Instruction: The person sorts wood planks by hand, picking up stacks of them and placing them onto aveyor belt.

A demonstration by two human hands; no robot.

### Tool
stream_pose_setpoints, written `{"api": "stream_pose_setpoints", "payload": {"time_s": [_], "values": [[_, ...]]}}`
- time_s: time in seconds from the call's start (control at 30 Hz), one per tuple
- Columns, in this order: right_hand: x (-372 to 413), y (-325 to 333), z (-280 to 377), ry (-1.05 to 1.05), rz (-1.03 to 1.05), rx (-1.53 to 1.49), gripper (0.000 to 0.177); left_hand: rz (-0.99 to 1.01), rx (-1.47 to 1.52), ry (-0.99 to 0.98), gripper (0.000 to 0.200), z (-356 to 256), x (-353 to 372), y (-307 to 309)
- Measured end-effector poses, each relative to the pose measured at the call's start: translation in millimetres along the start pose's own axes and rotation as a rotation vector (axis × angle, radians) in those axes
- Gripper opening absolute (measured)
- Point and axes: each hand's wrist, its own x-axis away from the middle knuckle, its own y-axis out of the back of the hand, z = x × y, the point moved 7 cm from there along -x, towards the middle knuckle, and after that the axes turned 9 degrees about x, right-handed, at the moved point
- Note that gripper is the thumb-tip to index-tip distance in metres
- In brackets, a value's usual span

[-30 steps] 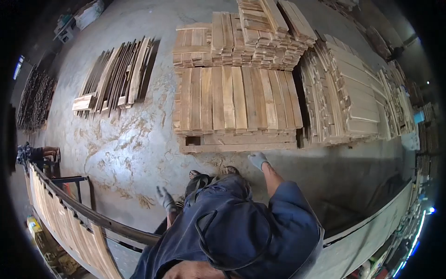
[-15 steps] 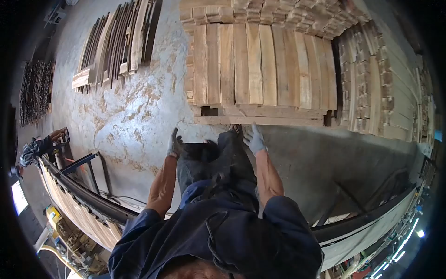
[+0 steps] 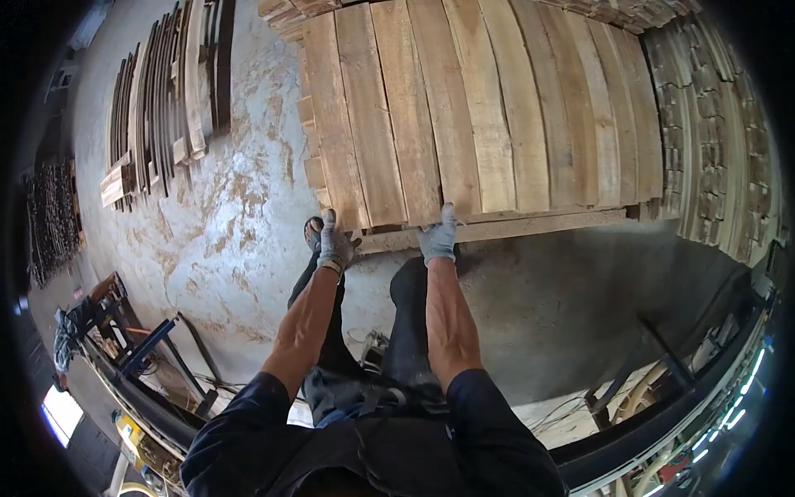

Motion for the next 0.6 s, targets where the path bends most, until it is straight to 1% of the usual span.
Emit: {"api": "stream_pose_setpoints", "payload": {"time_s": [0.07, 0.1, 0.17, 0.2, 0.27, 0.3, 0.4, 0.43, 0.47, 0.53, 0.57, 0.6], "values": [[-15.4, -0.4, -5.0, 0.138, 0.055, -0.101, 0.069, 0.012, 0.130, -0.129, 0.110, -0.7, -15.5, -3.5], [-20.6, -3.8, -7.7, 0.155, 0.102, -0.190, 0.062, 0.043, 0.164, -0.170, 0.109, 0.1, -22.5, -4.9], [-21.5, -3.5, -13.1, 0.162, 0.064, -0.193, 0.062, 0.100, 0.233, -0.253, 0.109, -3.7, -25.5, -7.0], [-17.8, -4.6, -13.2, 0.169, 0.045, -0.196, 0.063, 0.077, 0.203, -0.254, 0.101, -5.0, -23.3, -6.5], [-4.3, -3.2, -14.3, 0.168, -0.109, -0.150, 0.062, 0.037, 0.145, -0.253, 0.084, -6.8, -12.5, -7.6], [3.4, -6.0, -15.7, 0.168, -0.181, -0.132, 0.061, 0.055, 0.116, -0.268, 0.079, -8.6, -12.6, -4.9], [28.6, -27.5, -23.5, 0.215, -0.131, -0.076, 0.067, 0.171, 0.032, -0.293, 0.071, -30.6, -17.1, 8.1], [35.9, -28.4, -33.7, 0.179, -0.129, -0.004, 0.071, 0.178, -0.023, -0.334, 0.063, -40.6, -11.2, 13.4], [42.7, -22.9, -45.9, 0.127, -0.136, 0.004, 0.070, 0.180, -0.141, -0.460, 0.061, -47.8, -16.2, 29.7], [43.8, -17.6, -64.8, 0.027, -0.131, 0.023, 0.070, 0.135, -0.062, -0.281, 0.065, -54.6, -19.1, 40.0], [39.3, -7.8, -69.5, -0.089, -0.183, 0.010, 0.066, 0.105, -0.154, -0.278, 0.062, -57.2, -31.5, 51.4], [42.5, -9.6, -58.5, -0.124, -0.209, 0.105, 0.066, 0.102, -0.243, -0.241, 0.065, -62.1, -26.4, 43.0]]}}
